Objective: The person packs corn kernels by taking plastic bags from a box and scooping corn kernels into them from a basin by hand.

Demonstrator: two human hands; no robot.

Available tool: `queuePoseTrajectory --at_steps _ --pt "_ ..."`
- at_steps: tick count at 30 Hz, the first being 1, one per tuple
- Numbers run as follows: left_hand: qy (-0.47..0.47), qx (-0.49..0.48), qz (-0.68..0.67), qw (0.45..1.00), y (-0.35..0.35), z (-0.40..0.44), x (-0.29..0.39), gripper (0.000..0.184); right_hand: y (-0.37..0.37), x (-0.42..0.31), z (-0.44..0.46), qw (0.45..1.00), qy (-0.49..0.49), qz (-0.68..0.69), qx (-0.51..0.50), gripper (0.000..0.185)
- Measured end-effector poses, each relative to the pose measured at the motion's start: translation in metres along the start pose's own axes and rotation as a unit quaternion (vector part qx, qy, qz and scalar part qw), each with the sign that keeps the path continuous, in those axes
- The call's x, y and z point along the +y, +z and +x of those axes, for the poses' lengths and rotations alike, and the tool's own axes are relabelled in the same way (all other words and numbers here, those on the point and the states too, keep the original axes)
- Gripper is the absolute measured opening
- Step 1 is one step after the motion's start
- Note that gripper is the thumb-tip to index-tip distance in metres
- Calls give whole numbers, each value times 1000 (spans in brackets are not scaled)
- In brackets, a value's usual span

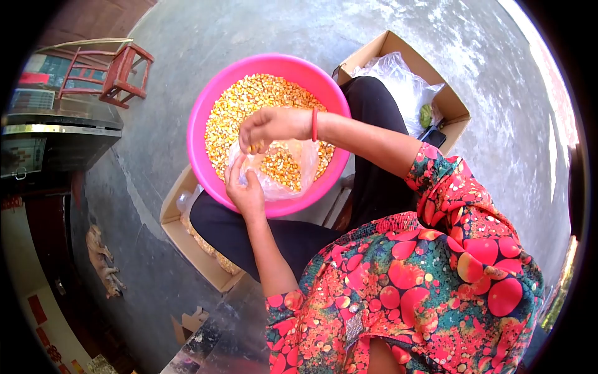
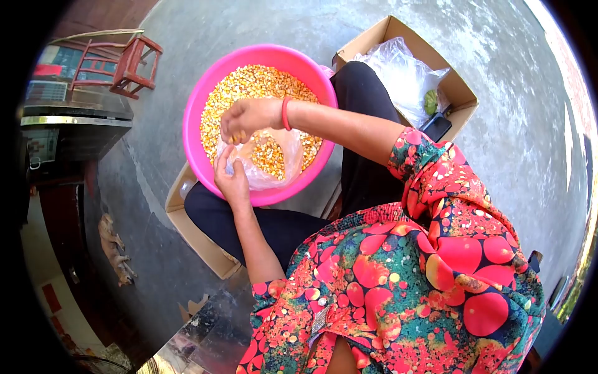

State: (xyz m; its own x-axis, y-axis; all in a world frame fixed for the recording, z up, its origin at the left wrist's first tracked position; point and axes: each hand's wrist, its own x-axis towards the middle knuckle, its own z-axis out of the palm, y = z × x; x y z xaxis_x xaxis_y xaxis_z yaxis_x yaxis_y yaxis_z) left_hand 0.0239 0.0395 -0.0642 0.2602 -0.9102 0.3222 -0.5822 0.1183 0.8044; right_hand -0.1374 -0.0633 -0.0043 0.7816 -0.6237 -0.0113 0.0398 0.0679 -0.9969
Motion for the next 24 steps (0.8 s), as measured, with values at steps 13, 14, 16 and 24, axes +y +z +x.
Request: queuePoseTrajectory --at_steps 13,14,16,24 --pt "16 -4 4 1000 -1 -1 5 31 -82 94 3 805 28 -540 246 24" --pt "17 -5 5 1000 -1 1 6 31 -77 96 -4 816 76 -532 211 32" --pt "15 -10 13 1000 -2 1 9 31 -65 92 -14 820 97 -552 114 34" --pt "10 -9 3 1000 -2 0 13 30 -68 145 -6 931 95 -333 110 28"
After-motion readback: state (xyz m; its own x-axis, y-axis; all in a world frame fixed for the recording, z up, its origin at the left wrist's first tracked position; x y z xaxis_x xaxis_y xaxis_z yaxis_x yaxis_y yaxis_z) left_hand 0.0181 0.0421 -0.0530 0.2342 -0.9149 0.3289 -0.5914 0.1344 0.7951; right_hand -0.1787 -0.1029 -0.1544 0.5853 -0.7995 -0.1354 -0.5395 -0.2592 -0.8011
